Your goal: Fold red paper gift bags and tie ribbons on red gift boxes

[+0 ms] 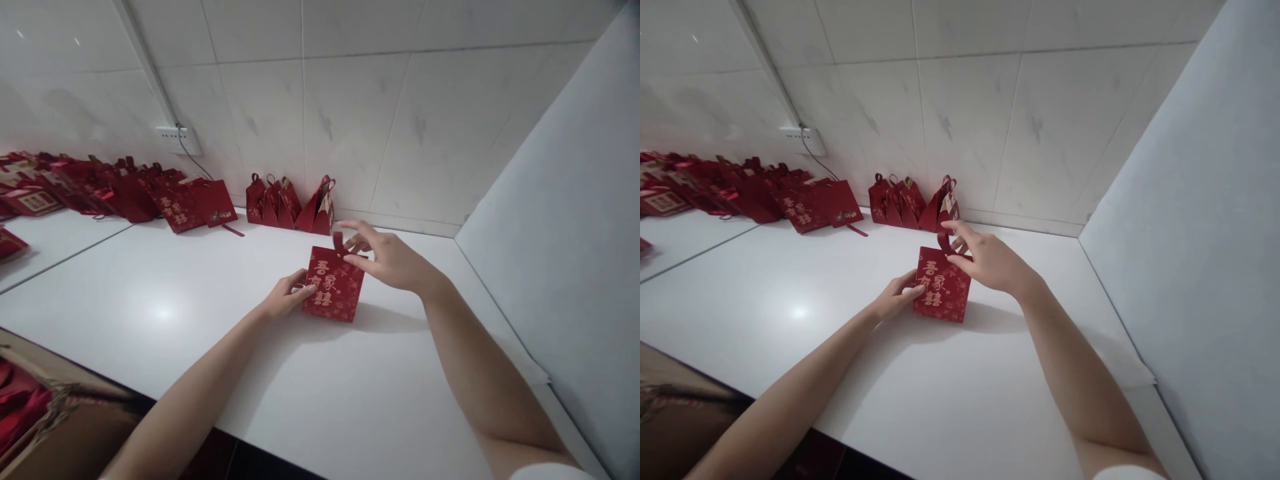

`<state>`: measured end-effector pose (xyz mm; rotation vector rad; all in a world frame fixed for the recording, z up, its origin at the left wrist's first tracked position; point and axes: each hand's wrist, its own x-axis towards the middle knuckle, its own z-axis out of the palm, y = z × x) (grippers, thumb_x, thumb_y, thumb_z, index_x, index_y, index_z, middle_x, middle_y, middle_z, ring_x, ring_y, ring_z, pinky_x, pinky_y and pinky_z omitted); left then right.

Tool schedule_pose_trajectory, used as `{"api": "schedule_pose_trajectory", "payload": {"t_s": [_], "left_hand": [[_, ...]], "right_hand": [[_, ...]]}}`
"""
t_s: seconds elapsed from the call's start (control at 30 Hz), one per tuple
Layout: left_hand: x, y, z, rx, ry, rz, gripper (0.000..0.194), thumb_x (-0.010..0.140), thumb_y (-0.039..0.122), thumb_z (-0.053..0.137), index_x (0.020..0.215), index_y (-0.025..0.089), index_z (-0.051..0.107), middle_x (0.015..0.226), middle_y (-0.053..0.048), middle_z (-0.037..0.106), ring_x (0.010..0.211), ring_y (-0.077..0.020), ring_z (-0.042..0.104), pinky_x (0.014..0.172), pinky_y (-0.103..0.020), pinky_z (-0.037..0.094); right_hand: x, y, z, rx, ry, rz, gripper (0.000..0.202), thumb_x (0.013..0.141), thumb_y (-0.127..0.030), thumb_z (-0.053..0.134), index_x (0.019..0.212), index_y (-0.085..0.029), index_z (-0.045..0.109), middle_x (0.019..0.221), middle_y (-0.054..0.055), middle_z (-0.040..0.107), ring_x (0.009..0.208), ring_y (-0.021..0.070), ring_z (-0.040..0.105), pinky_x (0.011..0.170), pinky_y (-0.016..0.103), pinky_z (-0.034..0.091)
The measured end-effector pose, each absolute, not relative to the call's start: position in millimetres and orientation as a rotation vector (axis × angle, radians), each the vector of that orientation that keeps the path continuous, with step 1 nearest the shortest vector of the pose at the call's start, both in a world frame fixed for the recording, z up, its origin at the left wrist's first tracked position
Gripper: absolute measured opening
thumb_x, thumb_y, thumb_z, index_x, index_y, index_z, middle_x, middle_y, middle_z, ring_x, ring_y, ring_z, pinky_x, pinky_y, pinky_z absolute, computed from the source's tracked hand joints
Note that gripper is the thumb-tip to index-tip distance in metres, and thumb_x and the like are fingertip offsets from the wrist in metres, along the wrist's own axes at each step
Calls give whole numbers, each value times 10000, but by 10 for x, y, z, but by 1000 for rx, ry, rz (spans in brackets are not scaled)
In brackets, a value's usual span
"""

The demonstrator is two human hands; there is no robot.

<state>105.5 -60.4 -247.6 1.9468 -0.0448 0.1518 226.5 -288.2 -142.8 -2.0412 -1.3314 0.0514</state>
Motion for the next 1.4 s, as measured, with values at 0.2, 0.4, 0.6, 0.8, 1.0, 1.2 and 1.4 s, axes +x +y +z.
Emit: {"api": "schedule_pose_trajectory", "payload": {"t_s": [0.2, 0.4, 0.6, 0.8, 1.0, 1.2, 1.4], "left_hand": [[1148, -564, -2650, 1931, 223, 259, 508, 915, 593, 421, 1158, 188, 608, 1133, -53, 682, 1017, -246, 622, 914, -351, 475], [1178, -577, -2720, 2036, 305, 426, 484, 946, 596, 320, 1001, 196, 587, 1033, -44, 689, 958, -236, 615, 884, -353, 451], [1161, -591, -2718, 1926, 293, 431, 453, 933, 581, 398, 1219, 233, 447, 1027, -53, 680, 901, -222, 645, 806, -357, 495], [1094, -434, -2612, 1862, 173, 294, 390, 899, 534, 520, 1061, 179, 540, 1018, -64, 664, 947, -223, 612, 848, -352, 489], [1084, -364, -2557, 1623, 51, 96, 353, 910, 462, 544, 1107, 175, 603, 1169, -90, 637, 1085, -256, 583, 995, -397, 423], [1082, -371, -2571, 1617, 49, 88, 351, 911, 440, 550, 1112, 161, 621, 1147, -100, 633, 1110, -270, 565, 1013, -428, 404], [1098, -367, -2585, 1649, 57, 137, 329, 906, 438, 560, 1077, 166, 633, 1130, -77, 630, 1086, -248, 556, 992, -392, 402]], "right_hand": [[2492, -2800, -1683, -2143, -1097, 258, 840, 837, -547, 618, 1527, -296, 208, 1440, 141, 487, 1256, 364, 514, 1007, 545, 421], [2289, -2388, -2444, -1572, -600, 394, 920, 833, -564, 618, 1534, -303, 83, 1438, 106, 489, 1264, 277, 528, 1034, 464, 453], [1825, -2414, -2971, -1339, -498, 364, 843, 834, -459, 664, 1481, -286, 152, 1460, 100, 442, 1271, 236, 516, 1061, 422, 442], [1882, -2466, -2965, -1429, -563, 349, 395, 833, -488, 650, 1064, -219, 476, 1082, 90, 654, 979, 245, 647, 860, 398, 526], [1968, -2489, -2933, -1425, -650, 422, 363, 850, -507, 626, 1017, -219, 482, 1041, 65, 650, 959, 227, 631, 858, 370, 509], [1977, -2512, -2944, -1410, -671, 441, 326, 891, -497, 575, 1036, -225, 470, 1069, 63, 628, 993, 221, 611, 879, 364, 489], [1967, -2509, -2960, -1424, -691, 414, 311, 895, -484, 578, 1037, -230, 469, 1051, 57, 625, 991, 221, 605, 884, 370, 482]]}}
